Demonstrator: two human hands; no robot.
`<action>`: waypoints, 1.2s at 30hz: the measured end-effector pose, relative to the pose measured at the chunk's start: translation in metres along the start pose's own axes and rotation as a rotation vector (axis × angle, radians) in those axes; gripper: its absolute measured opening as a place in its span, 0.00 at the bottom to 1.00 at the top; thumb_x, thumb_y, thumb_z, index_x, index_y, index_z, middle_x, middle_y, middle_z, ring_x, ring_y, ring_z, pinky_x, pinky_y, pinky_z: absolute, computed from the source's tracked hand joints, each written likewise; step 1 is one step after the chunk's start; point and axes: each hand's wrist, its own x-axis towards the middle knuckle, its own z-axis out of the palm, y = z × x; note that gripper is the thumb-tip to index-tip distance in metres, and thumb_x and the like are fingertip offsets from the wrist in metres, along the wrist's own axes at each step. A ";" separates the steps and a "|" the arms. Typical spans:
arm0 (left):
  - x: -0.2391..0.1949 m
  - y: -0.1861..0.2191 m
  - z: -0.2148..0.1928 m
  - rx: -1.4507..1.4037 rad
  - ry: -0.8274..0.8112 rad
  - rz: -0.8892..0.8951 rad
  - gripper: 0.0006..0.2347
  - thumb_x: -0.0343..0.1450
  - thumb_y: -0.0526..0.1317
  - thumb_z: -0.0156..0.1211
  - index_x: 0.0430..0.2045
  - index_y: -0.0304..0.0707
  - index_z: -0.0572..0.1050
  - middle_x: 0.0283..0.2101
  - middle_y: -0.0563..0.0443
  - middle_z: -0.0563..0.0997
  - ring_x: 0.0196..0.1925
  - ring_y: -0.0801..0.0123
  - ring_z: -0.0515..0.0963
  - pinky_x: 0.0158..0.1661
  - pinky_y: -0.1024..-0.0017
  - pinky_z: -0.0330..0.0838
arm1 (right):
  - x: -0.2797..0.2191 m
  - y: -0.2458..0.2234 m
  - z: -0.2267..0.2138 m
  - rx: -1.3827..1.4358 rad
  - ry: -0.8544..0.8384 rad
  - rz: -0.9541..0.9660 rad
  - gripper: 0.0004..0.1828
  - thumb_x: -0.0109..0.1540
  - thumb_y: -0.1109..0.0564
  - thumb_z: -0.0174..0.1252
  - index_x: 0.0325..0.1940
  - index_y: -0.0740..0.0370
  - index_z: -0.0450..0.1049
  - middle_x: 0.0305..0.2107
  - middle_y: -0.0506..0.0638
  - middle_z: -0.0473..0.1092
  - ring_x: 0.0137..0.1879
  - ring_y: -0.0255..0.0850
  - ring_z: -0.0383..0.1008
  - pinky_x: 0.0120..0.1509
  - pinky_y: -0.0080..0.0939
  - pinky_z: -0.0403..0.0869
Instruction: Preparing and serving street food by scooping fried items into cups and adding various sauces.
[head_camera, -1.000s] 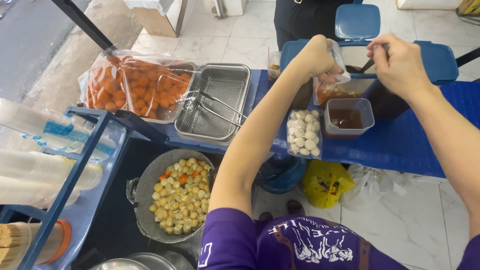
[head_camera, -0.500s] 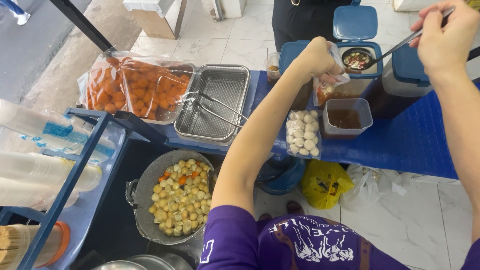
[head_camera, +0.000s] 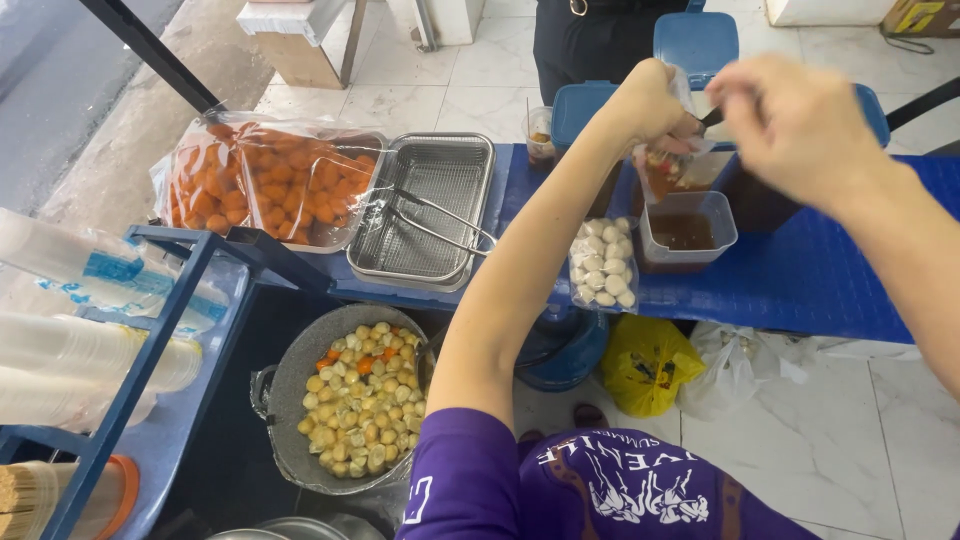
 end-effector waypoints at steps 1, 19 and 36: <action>0.007 -0.006 -0.002 -0.006 -0.004 0.052 0.13 0.58 0.19 0.67 0.27 0.25 0.67 0.30 0.33 0.74 0.30 0.43 0.89 0.29 0.58 0.94 | -0.005 -0.002 0.006 -0.189 -0.050 -0.173 0.12 0.72 0.67 0.58 0.59 0.62 0.77 0.45 0.53 0.79 0.40 0.46 0.79 0.43 0.43 0.76; -0.017 -0.009 -0.009 0.115 0.088 -0.071 0.34 0.62 0.24 0.71 0.65 0.29 0.63 0.64 0.37 0.73 0.46 0.43 0.90 0.31 0.70 0.89 | -0.025 0.069 0.052 -0.242 -0.015 0.014 0.10 0.78 0.67 0.51 0.58 0.70 0.78 0.47 0.59 0.79 0.48 0.52 0.81 0.48 0.49 0.79; -0.017 -0.012 -0.003 0.085 0.070 -0.099 0.30 0.61 0.22 0.70 0.59 0.26 0.66 0.63 0.36 0.73 0.45 0.44 0.89 0.31 0.71 0.88 | -0.017 0.072 0.019 0.127 0.255 0.313 0.12 0.89 0.71 0.46 0.59 0.79 0.75 0.42 0.66 0.76 0.36 0.46 0.78 0.41 0.40 0.76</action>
